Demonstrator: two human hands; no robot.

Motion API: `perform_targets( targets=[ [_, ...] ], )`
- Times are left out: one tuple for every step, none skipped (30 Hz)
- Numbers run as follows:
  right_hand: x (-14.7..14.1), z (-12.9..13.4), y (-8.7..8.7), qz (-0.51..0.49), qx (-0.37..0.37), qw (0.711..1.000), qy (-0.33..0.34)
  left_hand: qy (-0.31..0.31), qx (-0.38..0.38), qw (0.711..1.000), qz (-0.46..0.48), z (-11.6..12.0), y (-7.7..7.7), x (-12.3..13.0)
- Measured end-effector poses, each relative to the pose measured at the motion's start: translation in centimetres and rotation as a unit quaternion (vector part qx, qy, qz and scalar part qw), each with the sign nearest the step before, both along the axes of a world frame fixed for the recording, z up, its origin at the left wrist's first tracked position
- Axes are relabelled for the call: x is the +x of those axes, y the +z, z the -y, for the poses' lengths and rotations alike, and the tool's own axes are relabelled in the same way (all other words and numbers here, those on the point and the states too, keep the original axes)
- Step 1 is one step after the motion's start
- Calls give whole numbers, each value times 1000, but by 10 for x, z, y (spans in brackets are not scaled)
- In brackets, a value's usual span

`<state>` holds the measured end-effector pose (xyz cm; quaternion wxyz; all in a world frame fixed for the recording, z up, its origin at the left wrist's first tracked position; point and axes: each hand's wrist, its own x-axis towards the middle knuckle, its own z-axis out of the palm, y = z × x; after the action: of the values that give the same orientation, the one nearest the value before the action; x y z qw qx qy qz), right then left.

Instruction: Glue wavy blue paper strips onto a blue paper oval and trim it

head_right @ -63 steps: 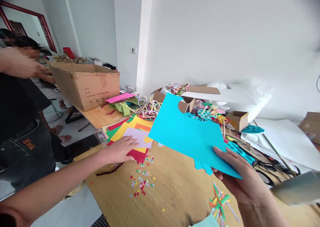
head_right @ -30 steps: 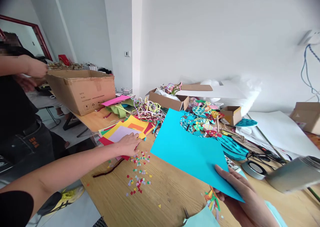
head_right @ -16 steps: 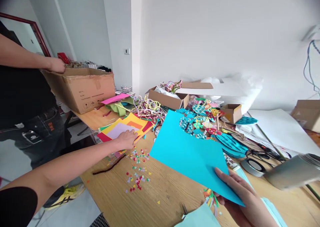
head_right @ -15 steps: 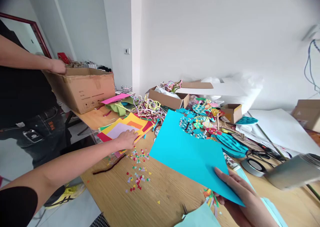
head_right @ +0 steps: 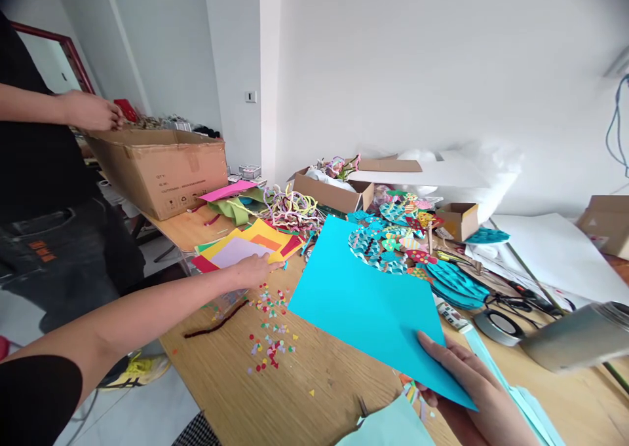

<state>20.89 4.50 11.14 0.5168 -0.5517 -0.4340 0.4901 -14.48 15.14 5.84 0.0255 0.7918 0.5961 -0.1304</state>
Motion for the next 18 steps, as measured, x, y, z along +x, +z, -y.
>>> perform_targets(
  targets=[
    [0, 1, 0, -18, -20, 1000, 0, -2, 1, 1000, 6, -2, 2, -5],
    [0, 2, -1, -42, -46, 998, 2, -5, 0, 1000, 13, -4, 5, -10],
    [1, 3, 0, -64, -64, 996, 5, -8, -4, 1000, 19, -6, 8, -16],
    [1, 3, 0, -76, -71, 995, 9, -12, -10, 1000, 24, -9, 11, -21],
    [2, 2, 1, -82, -79, 993, 15, -14, -17, 999, 27, -10, 13, -26],
    [2, 2, 1, -85, -89, 992, 21, -13, -25, 999, 27, -12, 15, -29],
    [2, 1, 1, -87, -101, 991, 26, -10, -32, 999, 24, -12, 16, -31],
    [2, 1, 1, -87, -114, 989, 32, -6, -37, 999, 20, -12, 15, -32],
    [2, 0, 1, -88, -126, 987, 38, -2, -40, 999, 15, -12, 14, -31],
    [2, -1, -1, -92, -137, 985, 42, 1, -41, 999, 9, -11, 13, -29],
    [2, -1, -2, -97, -146, 984, 44, 2, -39, 999, 4, -9, 11, -26],
    [1, -1, -3, -102, -149, 983, 45, 0, -36, 999, -1, -8, 8, -23],
    [1, -1, -5, -105, -154, 981, 46, -2, -32, 999, -5, -7, 6, -20],
    [0, -1, -5, -107, -157, 981, 45, -4, -26, 1000, -9, -6, 3, -18],
    [-1, 0, -6, -108, -158, 981, 42, -6, -20, 1000, -12, -5, 1, -16],
    [-3, 1, -6, -106, -157, 981, 41, -6, -13, 1000, -15, -4, -2, -15],
    [-5, 3, -5, -104, -152, 982, 37, -6, -6, 1000, -16, -3, -4, -15],
    [-7, 4, -4, -100, -145, 984, 32, -6, 2, 1000, -17, -2, -6, -14]
  ],
)
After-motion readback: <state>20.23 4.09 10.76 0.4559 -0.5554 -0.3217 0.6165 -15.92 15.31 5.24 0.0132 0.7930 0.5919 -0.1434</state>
